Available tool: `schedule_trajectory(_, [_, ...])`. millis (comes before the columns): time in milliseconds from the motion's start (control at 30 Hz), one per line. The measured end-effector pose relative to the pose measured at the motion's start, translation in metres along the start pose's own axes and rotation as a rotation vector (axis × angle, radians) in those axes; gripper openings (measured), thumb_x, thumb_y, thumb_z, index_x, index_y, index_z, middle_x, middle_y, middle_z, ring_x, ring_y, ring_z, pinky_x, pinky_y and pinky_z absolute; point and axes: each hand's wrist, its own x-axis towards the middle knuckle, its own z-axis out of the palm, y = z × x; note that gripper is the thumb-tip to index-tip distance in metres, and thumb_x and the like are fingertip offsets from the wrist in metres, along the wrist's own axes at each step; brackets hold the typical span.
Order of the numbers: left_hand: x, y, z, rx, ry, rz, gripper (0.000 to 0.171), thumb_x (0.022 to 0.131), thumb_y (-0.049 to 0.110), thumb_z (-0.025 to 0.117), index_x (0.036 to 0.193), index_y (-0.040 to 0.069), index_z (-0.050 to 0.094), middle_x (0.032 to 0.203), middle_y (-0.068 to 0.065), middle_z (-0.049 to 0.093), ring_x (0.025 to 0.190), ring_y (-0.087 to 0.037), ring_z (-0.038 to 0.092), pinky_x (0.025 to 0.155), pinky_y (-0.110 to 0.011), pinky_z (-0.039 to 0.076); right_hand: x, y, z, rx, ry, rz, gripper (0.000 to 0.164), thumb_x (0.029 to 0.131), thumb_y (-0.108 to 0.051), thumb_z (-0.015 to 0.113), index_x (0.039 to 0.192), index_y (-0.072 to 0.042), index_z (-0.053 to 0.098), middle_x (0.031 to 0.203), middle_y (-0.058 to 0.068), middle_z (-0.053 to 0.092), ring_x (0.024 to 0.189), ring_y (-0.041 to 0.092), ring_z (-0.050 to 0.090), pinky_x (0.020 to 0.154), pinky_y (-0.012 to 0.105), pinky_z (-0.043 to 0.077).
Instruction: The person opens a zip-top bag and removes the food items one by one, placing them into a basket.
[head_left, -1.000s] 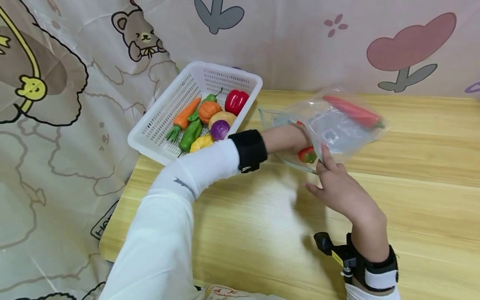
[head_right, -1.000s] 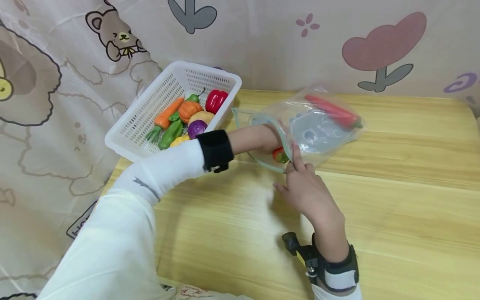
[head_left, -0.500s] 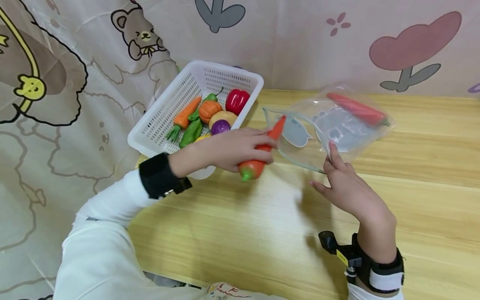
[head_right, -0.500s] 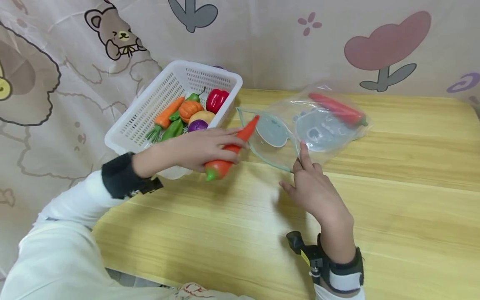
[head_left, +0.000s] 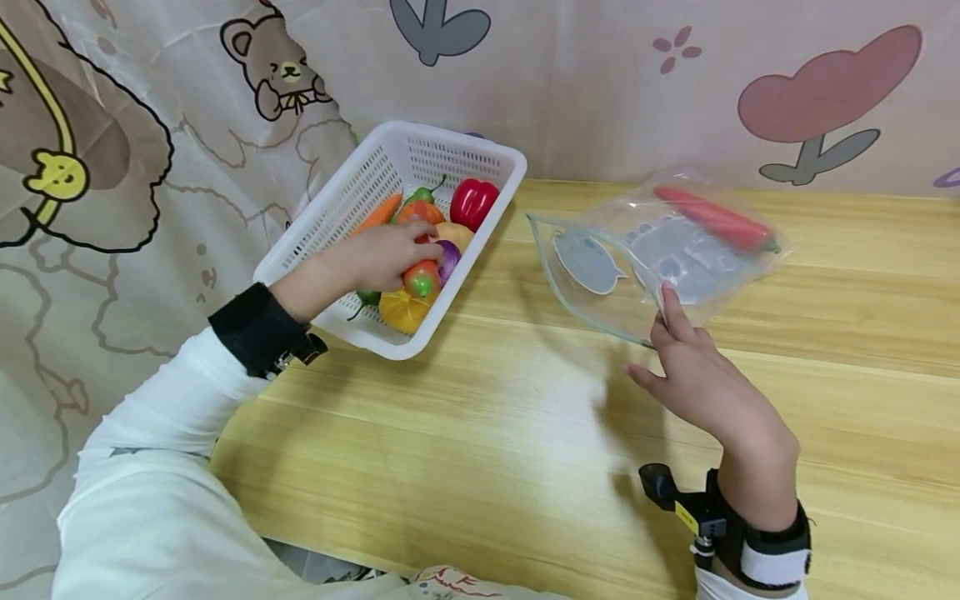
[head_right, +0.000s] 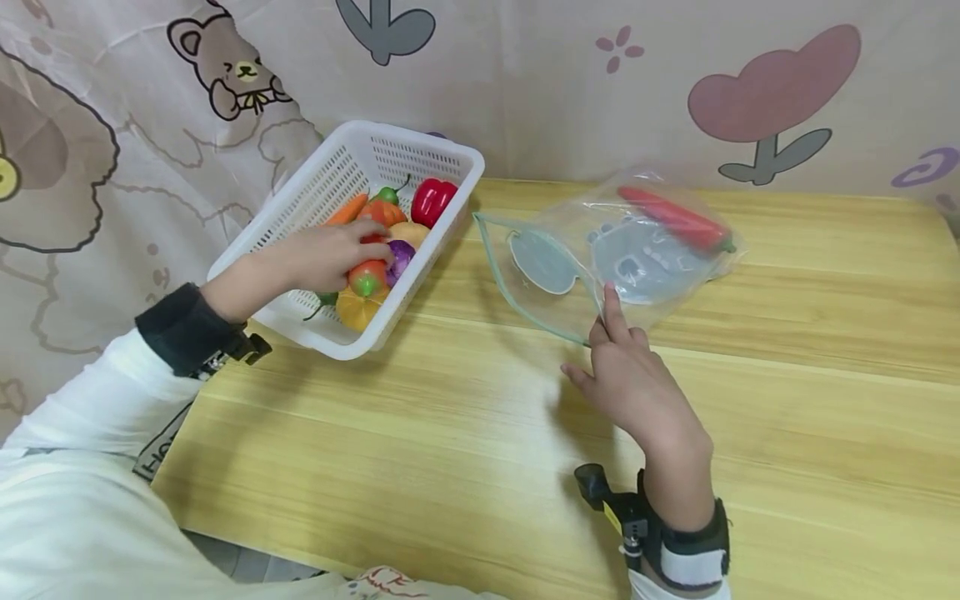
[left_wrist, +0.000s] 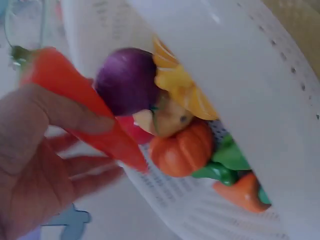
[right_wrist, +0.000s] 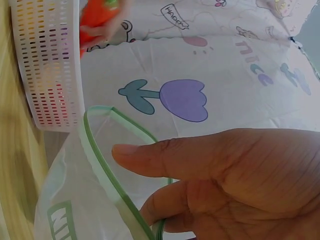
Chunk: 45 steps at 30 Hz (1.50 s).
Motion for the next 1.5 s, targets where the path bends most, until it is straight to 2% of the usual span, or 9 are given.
schedule_trajectory(233, [0.008,-0.020,0.004,-0.109,-0.090,-0.171,0.060,0.081,-0.001,0.054,0.137,0.010,0.037,0.153,-0.020,0.017,0.134,-0.039,0.035,0.117,-0.051,0.003,-0.004,-0.002,-0.002,-0.025,0.002,0.009,0.071,0.093,-0.030,0.054,0.138,0.017,0.027,0.153,0.016,-0.022,0.132,0.057,0.013,0.103,0.066,0.019])
schedule_trajectory(367, [0.009,-0.027,0.005,-0.143,-0.203,-0.267,0.071,0.083,0.000,0.049,0.147,0.009,0.020,0.156,-0.020,-0.001,0.142,-0.042,0.013,0.109,-0.052,0.030,-0.007,-0.003,-0.002,-0.035,0.008,0.005,0.072,0.093,-0.031,0.054,0.139,0.016,0.025,0.153,0.015,-0.022,0.130,0.059,0.015,0.102,0.067,0.021])
schedule_trajectory(600, [0.009,-0.043,0.010,-0.187,-0.203,-0.367,0.069,0.089,0.001,0.039,0.150,0.009,0.007,0.156,-0.022,-0.005,0.106,-0.038,0.054,0.075,-0.039,0.048,-0.015,-0.005,-0.003,-0.042,0.064,-0.022,0.075,0.094,-0.034,0.053,0.141,0.014,0.021,0.155,0.024,-0.009,0.132,0.056,0.017,0.102,0.065,0.024])
schedule_trajectory(767, [0.020,-0.022,-0.009,-0.062,0.141,-0.280,0.048,0.086,0.005,0.046,0.134,0.006,0.045,0.136,-0.018,0.048,0.105,-0.033,0.057,0.078,-0.043,0.051,-0.017,-0.008,-0.005,-0.037,0.121,-0.042,0.075,0.093,-0.033,0.054,0.144,0.010,0.019,0.151,0.031,0.006,0.134,0.051,0.019,0.101,0.064,0.027])
schedule_trajectory(967, [0.042,0.057,-0.024,0.016,0.336,0.117,0.028,0.085,0.003,0.048,0.107,0.011,0.064,0.106,-0.004,0.066,0.090,-0.019,0.061,0.063,-0.030,0.051,-0.015,-0.013,-0.003,-0.016,0.312,-0.154,0.057,0.091,-0.018,0.059,0.136,0.011,0.039,0.136,0.031,0.037,0.118,0.046,0.044,0.093,0.060,0.038])
schedule_trajectory(1067, [0.058,0.099,-0.022,0.072,0.236,0.292,0.031,0.088,0.006,0.048,0.115,0.010,0.061,0.117,-0.005,0.062,0.107,-0.020,0.058,0.078,-0.031,0.052,-0.014,-0.017,-0.001,-0.019,0.448,-0.217,0.044,0.086,-0.008,0.063,0.125,0.010,0.053,0.123,0.025,0.051,0.099,0.038,0.057,0.080,0.052,0.047])
schedule_trajectory(1167, [0.075,0.132,-0.021,0.186,0.107,0.322,0.036,0.091,0.011,0.043,0.125,0.009,0.055,0.125,-0.007,0.057,0.113,-0.022,0.054,0.089,-0.033,0.050,-0.011,-0.023,0.001,-0.022,0.563,-0.251,0.035,0.080,0.002,0.065,0.115,0.006,0.063,0.111,0.020,0.059,0.079,0.029,0.061,0.066,0.043,0.050])
schedule_trajectory(1333, [0.098,0.158,-0.031,0.367,-0.067,0.190,0.036,0.093,0.018,0.041,0.127,0.013,0.054,0.115,-0.004,0.061,0.092,-0.016,0.059,0.078,-0.034,0.053,-0.003,-0.033,0.005,0.031,0.651,-0.282,0.035,0.074,0.012,0.065,0.108,0.004,0.068,0.102,0.019,0.060,0.066,0.023,0.059,0.056,0.033,0.048])
schedule_trajectory(1500, [0.113,0.168,-0.046,0.369,-0.504,-0.062,0.040,0.099,0.027,0.032,0.135,0.017,0.047,0.125,0.002,0.057,0.081,-0.009,0.053,0.095,-0.030,0.044,0.004,-0.042,0.010,0.089,0.529,-0.252,0.055,0.070,0.007,0.074,0.122,0.009,0.056,0.114,0.027,0.046,0.079,0.031,0.058,0.065,0.038,0.049])
